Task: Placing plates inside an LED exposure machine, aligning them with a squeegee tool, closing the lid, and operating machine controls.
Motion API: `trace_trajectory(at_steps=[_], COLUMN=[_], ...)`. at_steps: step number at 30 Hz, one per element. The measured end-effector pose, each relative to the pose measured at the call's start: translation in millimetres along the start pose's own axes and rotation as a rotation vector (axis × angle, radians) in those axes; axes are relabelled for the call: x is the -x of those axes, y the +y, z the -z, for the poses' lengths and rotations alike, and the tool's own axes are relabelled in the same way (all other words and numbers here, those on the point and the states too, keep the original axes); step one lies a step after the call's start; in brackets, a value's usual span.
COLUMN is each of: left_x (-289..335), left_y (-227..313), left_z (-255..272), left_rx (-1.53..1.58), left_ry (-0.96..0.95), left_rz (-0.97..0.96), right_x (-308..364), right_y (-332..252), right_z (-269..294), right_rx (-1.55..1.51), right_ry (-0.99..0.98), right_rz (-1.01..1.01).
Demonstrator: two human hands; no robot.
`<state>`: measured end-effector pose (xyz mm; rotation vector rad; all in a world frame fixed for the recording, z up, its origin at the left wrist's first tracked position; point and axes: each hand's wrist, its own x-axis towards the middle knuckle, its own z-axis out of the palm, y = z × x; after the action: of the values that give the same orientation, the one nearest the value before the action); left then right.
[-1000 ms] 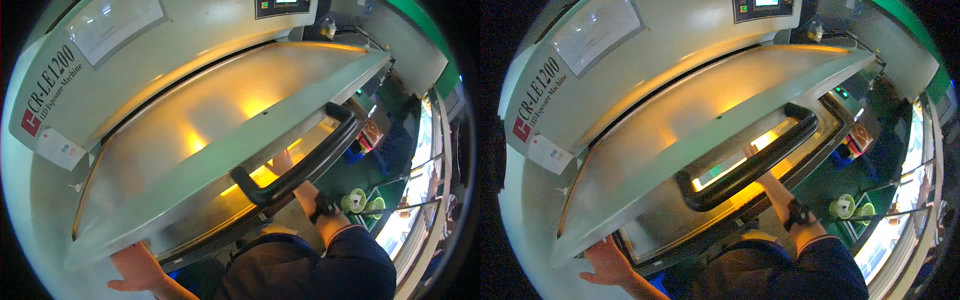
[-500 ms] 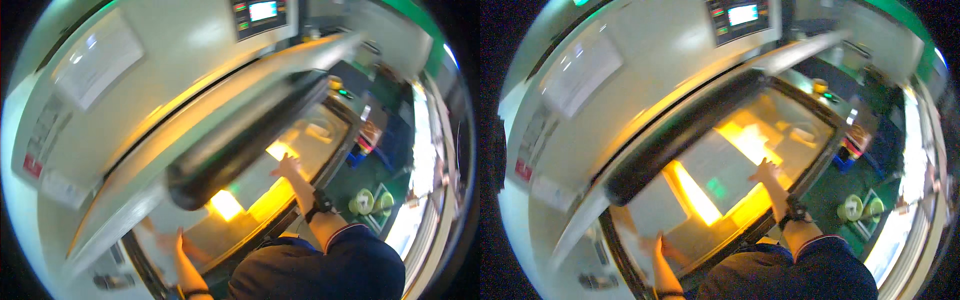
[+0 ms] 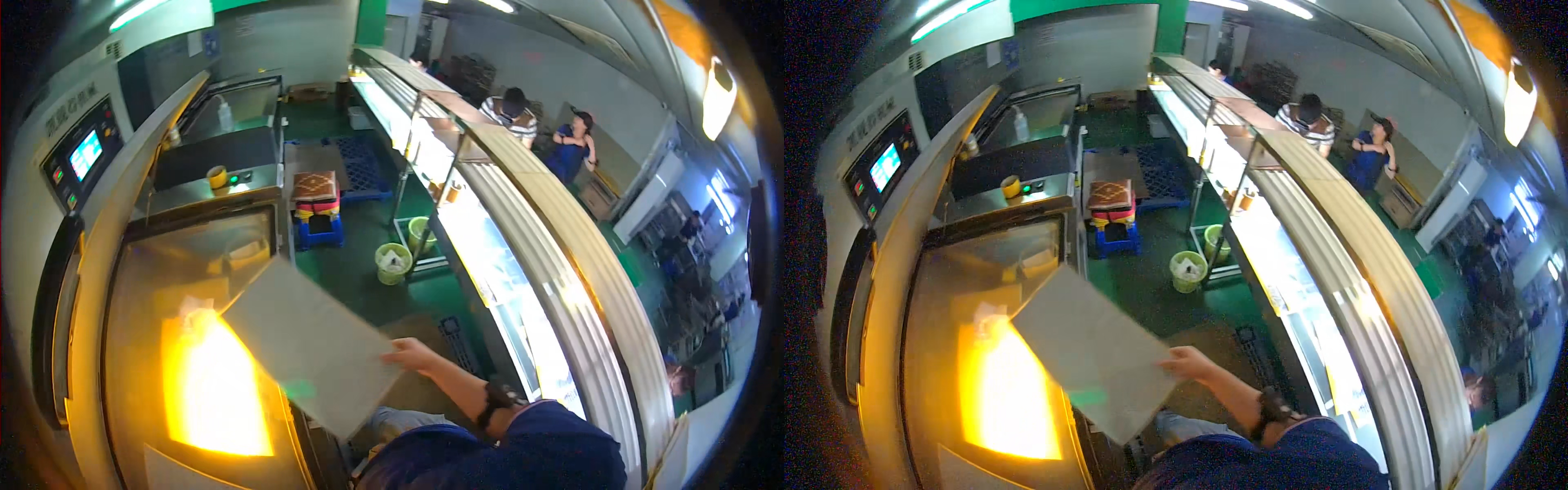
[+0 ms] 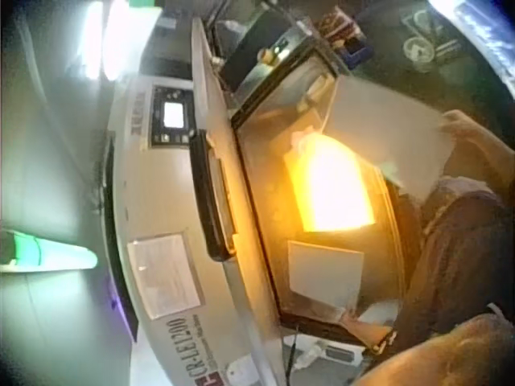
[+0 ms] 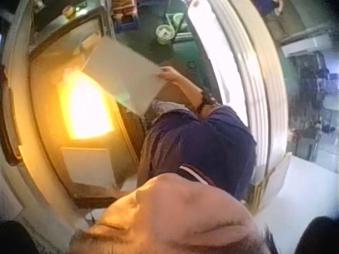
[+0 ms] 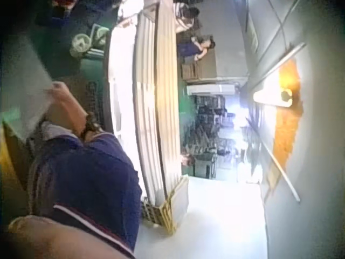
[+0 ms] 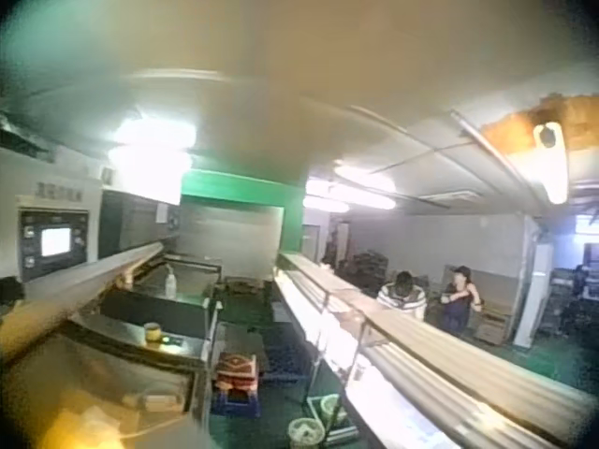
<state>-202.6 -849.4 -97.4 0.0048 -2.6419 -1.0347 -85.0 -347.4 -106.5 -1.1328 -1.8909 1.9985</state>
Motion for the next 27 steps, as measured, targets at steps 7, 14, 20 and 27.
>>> trace_trajectory(at_steps=[7,14,20,27], left_x=[9,43,61,59], left_y=[100,196,252,288], left_z=[-51,-94,-116,-133], left_rx=[0.260,0.232,0.156,0.106], left_ry=[-0.480,-0.795,-0.971,-1.135], left_rz=[-0.115,-0.135,-0.107,-0.095], right_x=[102,23,-45,41], right_y=[9,27,29,53], right_z=[140,309,381,272], right_rx=[-0.449,-0.513,-0.956,-0.686], right_ry=[0.669,0.952,0.811,0.145], right_rz=[0.164,-0.061,0.290,-0.010])
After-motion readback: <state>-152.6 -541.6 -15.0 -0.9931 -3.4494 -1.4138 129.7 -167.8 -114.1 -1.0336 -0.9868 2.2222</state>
